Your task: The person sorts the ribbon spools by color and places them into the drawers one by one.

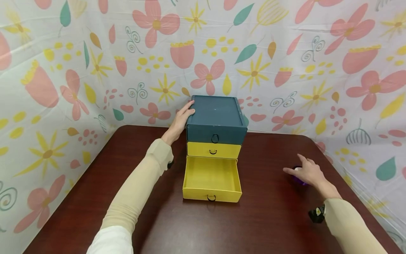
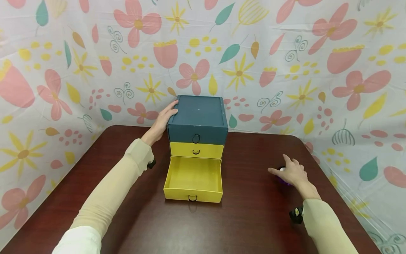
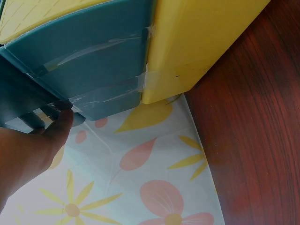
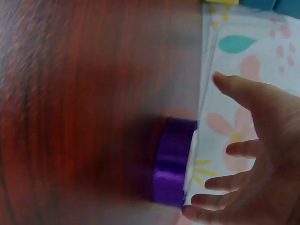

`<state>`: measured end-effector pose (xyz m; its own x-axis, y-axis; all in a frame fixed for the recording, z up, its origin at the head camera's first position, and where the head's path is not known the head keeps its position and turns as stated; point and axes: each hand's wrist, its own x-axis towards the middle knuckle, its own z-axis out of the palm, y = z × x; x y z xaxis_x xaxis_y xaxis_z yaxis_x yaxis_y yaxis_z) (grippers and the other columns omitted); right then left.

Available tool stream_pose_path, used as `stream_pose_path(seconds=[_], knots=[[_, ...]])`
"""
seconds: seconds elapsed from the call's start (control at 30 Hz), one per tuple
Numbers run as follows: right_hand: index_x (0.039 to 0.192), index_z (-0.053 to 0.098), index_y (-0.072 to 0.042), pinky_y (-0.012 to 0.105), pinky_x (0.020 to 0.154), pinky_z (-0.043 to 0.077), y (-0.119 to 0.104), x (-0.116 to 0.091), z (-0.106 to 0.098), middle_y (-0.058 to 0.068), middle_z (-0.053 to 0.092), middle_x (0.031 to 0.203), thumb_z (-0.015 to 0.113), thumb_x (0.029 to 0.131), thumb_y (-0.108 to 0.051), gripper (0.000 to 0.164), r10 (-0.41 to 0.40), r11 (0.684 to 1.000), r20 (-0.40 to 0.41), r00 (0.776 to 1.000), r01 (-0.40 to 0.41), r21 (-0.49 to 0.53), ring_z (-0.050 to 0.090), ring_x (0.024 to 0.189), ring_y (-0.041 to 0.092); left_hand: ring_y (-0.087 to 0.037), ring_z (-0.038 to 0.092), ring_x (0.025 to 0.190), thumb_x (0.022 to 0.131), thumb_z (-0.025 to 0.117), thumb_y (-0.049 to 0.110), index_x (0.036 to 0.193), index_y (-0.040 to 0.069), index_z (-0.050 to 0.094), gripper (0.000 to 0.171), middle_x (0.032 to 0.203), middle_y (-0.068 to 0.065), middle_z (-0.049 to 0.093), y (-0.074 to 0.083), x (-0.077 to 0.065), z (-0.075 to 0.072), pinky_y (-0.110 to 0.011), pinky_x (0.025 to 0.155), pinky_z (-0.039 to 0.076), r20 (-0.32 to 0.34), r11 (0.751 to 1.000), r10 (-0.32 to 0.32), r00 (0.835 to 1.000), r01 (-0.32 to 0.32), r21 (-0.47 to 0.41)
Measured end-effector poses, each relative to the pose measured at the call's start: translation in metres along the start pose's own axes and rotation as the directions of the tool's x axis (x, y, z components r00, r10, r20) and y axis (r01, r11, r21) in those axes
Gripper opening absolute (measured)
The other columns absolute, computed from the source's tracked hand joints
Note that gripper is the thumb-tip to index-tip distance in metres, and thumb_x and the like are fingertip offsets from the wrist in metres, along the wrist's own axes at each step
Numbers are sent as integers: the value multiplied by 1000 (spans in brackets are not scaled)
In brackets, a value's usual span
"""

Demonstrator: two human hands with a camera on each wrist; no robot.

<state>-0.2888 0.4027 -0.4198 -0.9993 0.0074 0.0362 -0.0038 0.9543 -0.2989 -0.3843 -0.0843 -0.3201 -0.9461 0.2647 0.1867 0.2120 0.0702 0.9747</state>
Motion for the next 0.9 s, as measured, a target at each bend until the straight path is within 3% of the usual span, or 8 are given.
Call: stream_pose_path(seconds=[0.13, 0.37, 0.67, 0.9], knots=[[147, 22, 10, 74, 83, 36, 9, -4, 4, 48, 29, 135, 65, 80, -64, 109, 47, 998, 77, 996, -45, -32, 33, 113, 68, -19, 15, 151, 102, 40, 38, 154, 34, 25, 54, 164, 8, 6, 4, -2, 0, -46, 119, 24, 16, 1000, -13, 1000, 13, -17], [136, 39, 9, 62, 71, 42, 15, -4, 6, 43, 47, 121, 69, 78, -59, 95, 23, 998, 55, 998, -20, -58, 44, 100, 62, -24, 14, 151, 103, 39, 29, 156, 24, 21, 55, 165, 1, 5, 21, -15, 2, -47, 119, 24, 40, 999, -18, 999, 19, -29], [131, 43, 17, 62, 82, 33, 19, -4, 5, 40, 56, 112, 74, 77, -45, 88, -39, 999, 38, 999, 41, -33, 52, 96, 53, -24, 12, 151, 104, 38, 28, 156, 22, 21, 55, 165, 0, 5, 26, -20, 3, -47, 119, 23, 47, 1000, -4, 999, 4, -10], [127, 45, 17, 60, 81, 38, 19, -6, 6, 41, 57, 110, 78, 74, -39, 83, -36, 999, 1, 999, 36, -26, 55, 93, 50, -25, 16, 150, 104, 38, 29, 156, 22, 22, 55, 165, 0, 8, 24, -19, 2, -47, 119, 23, 39, 1000, 0, 999, 0, -12]])
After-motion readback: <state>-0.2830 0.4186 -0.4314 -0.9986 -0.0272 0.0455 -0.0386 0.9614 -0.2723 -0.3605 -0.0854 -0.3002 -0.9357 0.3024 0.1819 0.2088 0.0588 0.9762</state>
